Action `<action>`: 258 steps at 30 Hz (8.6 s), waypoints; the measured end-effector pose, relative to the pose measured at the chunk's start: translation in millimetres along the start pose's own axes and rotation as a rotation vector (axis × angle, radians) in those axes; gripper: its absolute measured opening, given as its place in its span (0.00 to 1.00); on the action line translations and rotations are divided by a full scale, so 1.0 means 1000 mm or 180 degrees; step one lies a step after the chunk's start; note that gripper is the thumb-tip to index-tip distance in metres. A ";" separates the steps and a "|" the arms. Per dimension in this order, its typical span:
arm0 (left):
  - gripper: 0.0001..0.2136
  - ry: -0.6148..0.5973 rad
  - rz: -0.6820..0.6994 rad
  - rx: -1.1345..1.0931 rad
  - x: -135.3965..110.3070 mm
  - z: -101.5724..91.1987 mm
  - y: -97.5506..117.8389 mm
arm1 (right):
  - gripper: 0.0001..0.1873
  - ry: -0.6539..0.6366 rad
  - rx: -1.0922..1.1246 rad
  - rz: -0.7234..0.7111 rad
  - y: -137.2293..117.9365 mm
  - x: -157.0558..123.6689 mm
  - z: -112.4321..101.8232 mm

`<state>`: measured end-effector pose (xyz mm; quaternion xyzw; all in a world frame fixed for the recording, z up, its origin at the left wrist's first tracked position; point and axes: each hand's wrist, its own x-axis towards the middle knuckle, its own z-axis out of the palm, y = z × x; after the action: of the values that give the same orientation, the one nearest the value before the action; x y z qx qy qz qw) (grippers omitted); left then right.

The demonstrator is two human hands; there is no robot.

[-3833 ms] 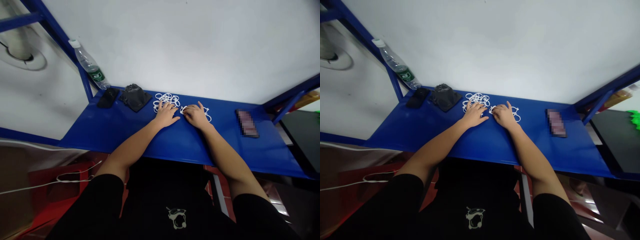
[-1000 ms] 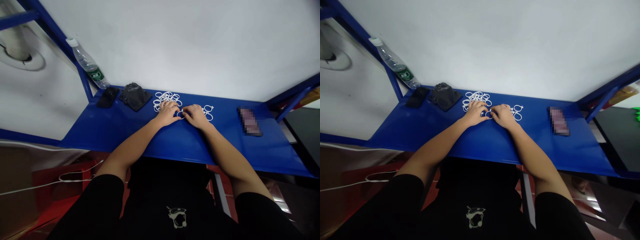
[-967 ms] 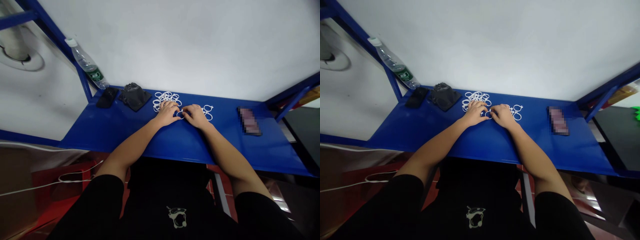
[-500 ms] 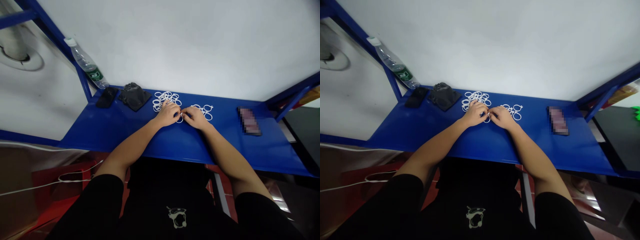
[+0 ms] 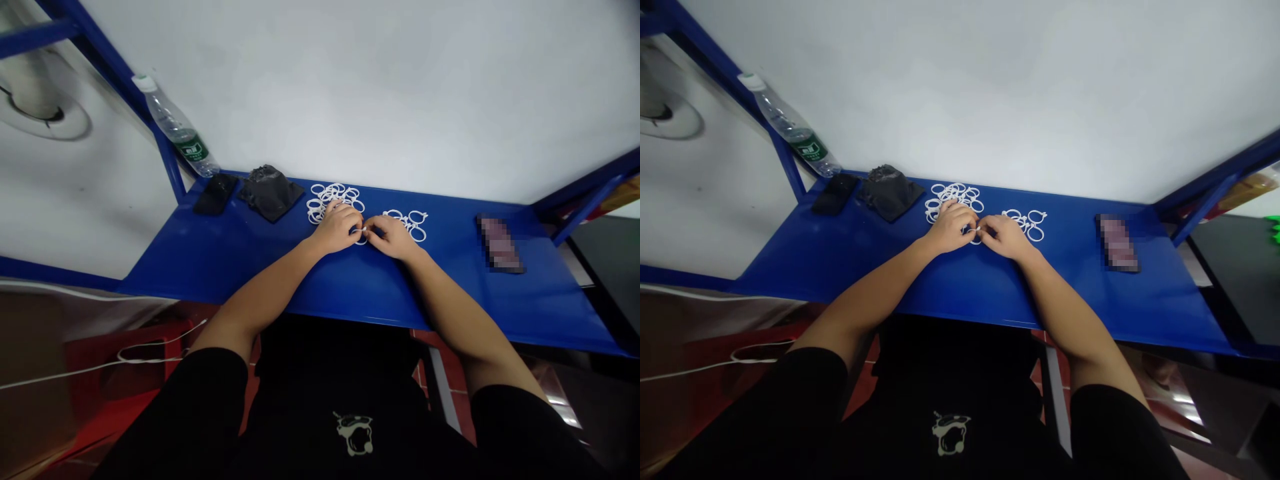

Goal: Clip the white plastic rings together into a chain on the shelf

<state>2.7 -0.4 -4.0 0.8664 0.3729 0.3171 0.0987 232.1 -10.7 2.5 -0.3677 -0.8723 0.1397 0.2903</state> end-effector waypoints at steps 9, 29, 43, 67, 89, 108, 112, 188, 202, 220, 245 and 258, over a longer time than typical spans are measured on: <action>0.06 0.0006 0.0110 0.0012 -0.001 0.003 -0.001 | 0.08 0.0113 -0.0001 0.0094 -0.002 0.001 0.002; 0.08 -0.0083 -0.0077 0.0154 -0.004 -0.017 -0.025 | 0.21 0.0463 -0.0682 0.0702 0.018 -0.006 -0.013; 0.06 0.0149 -0.0172 0.0334 -0.004 -0.005 -0.019 | 0.17 0.0629 -0.0776 0.0778 0.009 -0.002 -0.010; 0.25 -0.0541 -0.0392 0.0374 -0.002 -0.003 -0.004 | 0.08 0.0193 0.0349 0.0430 -0.008 0.000 -0.001; 0.12 -0.0606 -0.0440 0.0408 -0.001 -0.002 -0.004 | 0.14 0.0255 0.0243 0.0038 0.005 0.000 0.003; 0.05 -0.0502 -0.0118 0.0404 0.000 0.000 -0.007 | 0.20 0.0351 0.0107 0.0523 0.017 -0.004 -0.006; 0.07 -0.0430 0.0011 0.0315 0.001 -0.001 -0.005 | 0.21 0.0584 -0.0070 0.0653 0.027 -0.006 -0.010; 0.03 0.0441 -0.0634 0.0174 0.002 -0.001 -0.018 | 0.15 0.1014 0.0290 0.0474 0.021 -0.003 -0.005; 0.04 0.1146 -0.0323 -0.1049 0.006 0.005 -0.031 | 0.13 0.1382 -0.0128 0.0855 0.025 -0.006 -0.014; 0.11 0.0353 -0.0602 -0.0740 0.003 0.001 -0.011 | 0.10 0.0347 -0.0593 -0.0576 -0.027 0.001 -0.006; 0.10 0.0010 -0.0711 0.0367 -0.003 0.007 -0.031 | 0.13 0.0862 -0.0059 0.0390 0.000 -0.002 -0.004; 0.08 -0.0063 -0.0583 0.0400 -0.001 0.006 -0.027 | 0.14 0.1374 0.0148 0.0850 0.017 -0.003 0.000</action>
<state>-9.9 18.5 -20.3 0.8363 0.4687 0.2742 0.0764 243.5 -1.5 -6.0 -0.4942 -0.7304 0.1150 0.4572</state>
